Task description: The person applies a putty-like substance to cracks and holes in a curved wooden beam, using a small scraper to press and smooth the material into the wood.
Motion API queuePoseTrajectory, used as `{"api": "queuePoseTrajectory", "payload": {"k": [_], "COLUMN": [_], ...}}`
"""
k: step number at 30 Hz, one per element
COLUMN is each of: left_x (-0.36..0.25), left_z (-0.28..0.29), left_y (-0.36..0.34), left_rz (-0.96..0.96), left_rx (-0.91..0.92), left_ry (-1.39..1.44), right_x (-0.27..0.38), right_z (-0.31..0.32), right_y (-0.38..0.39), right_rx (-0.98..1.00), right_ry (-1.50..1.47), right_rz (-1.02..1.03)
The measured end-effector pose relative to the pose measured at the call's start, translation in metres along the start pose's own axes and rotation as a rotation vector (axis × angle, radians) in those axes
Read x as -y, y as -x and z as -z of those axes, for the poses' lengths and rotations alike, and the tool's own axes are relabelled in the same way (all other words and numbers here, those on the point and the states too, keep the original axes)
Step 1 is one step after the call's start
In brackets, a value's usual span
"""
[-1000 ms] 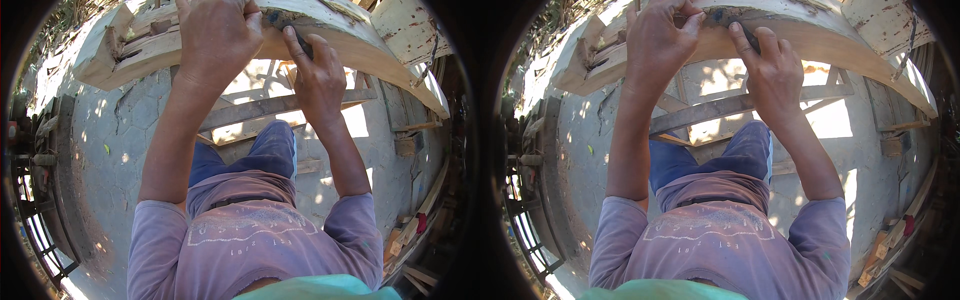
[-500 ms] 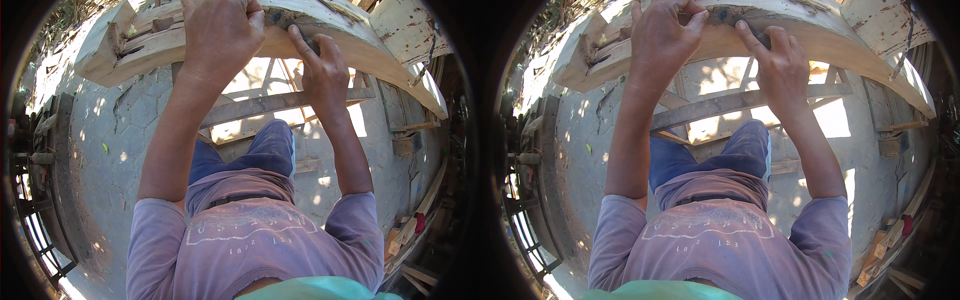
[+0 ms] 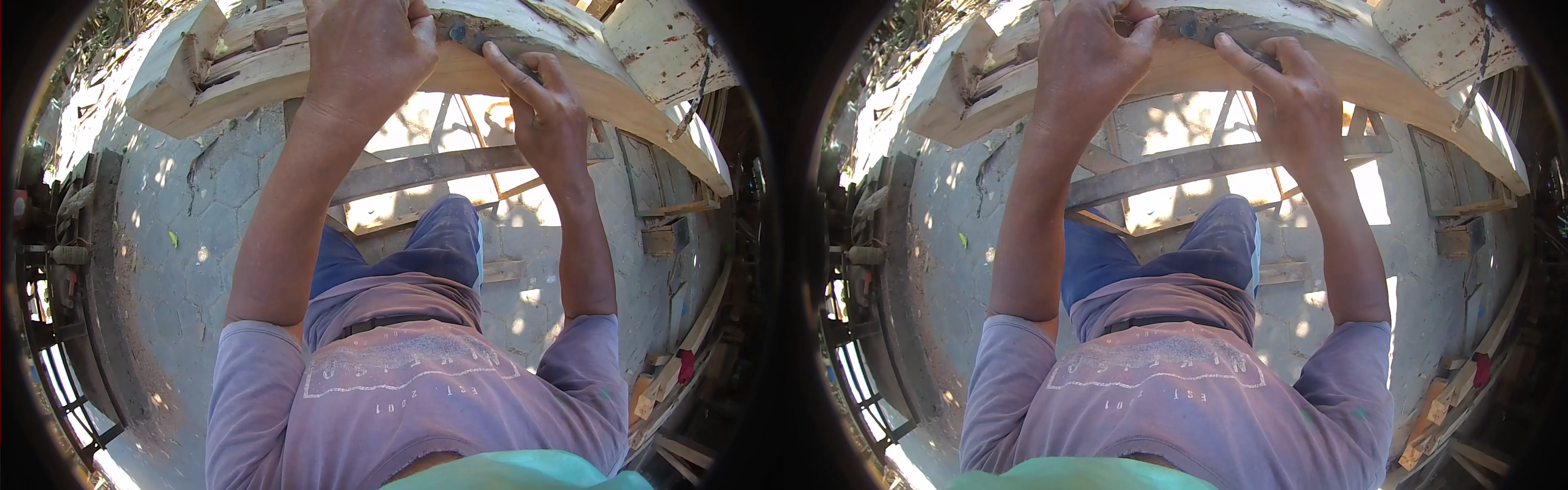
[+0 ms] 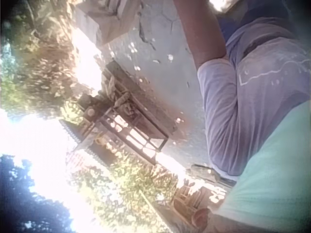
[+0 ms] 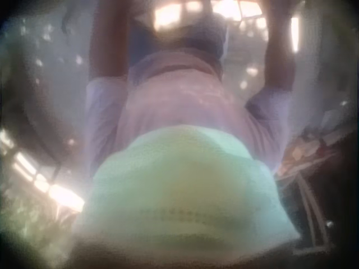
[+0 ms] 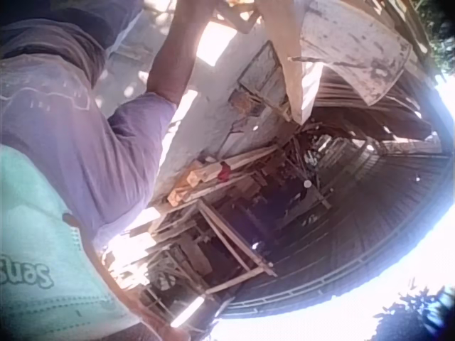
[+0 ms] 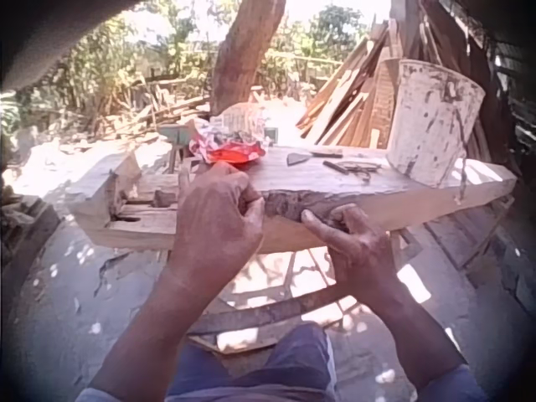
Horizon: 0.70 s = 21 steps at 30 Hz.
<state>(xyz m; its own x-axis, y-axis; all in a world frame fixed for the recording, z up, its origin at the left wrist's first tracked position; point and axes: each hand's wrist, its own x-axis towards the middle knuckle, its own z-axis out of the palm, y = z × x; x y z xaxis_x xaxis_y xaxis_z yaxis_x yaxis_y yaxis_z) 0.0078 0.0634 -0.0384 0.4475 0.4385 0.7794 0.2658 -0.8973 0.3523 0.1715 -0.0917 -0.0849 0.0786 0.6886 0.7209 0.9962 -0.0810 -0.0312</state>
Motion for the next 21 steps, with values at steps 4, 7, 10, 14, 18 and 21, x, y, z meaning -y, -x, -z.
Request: {"api": "queuePoseTrajectory", "payload": {"k": [4,7,10,14,18,21], "left_x": [0.001,-0.005,-0.004,-0.008,-0.008,-0.006], "left_z": [-0.003,0.001,0.001,0.003,0.005,0.004], "left_y": [-0.001,0.0,-0.003,-0.002,-0.004,-0.003], "left_rz": [-0.019,-0.021,0.034,0.022,0.1,0.079], "left_rx": [-0.019,-0.018,0.061,0.03,0.07,0.057], "left_ry": [0.006,-0.039,-0.015,0.001,0.065,0.044], "right_x": [0.001,0.008,0.017,0.024,0.024,0.02], "right_z": [0.016,0.021,0.022,0.033,0.044,0.047], "right_y": [0.003,-0.006,-0.022,-0.035,-0.047,-0.052], "right_rx": [-0.019,-0.046,0.024,0.163,0.263,0.278], "right_ry": [-0.217,-0.196,-0.086,0.024,0.098,0.146], "right_rz": [-0.127,-0.086,-0.05,-0.054,-0.059,-0.031]}}
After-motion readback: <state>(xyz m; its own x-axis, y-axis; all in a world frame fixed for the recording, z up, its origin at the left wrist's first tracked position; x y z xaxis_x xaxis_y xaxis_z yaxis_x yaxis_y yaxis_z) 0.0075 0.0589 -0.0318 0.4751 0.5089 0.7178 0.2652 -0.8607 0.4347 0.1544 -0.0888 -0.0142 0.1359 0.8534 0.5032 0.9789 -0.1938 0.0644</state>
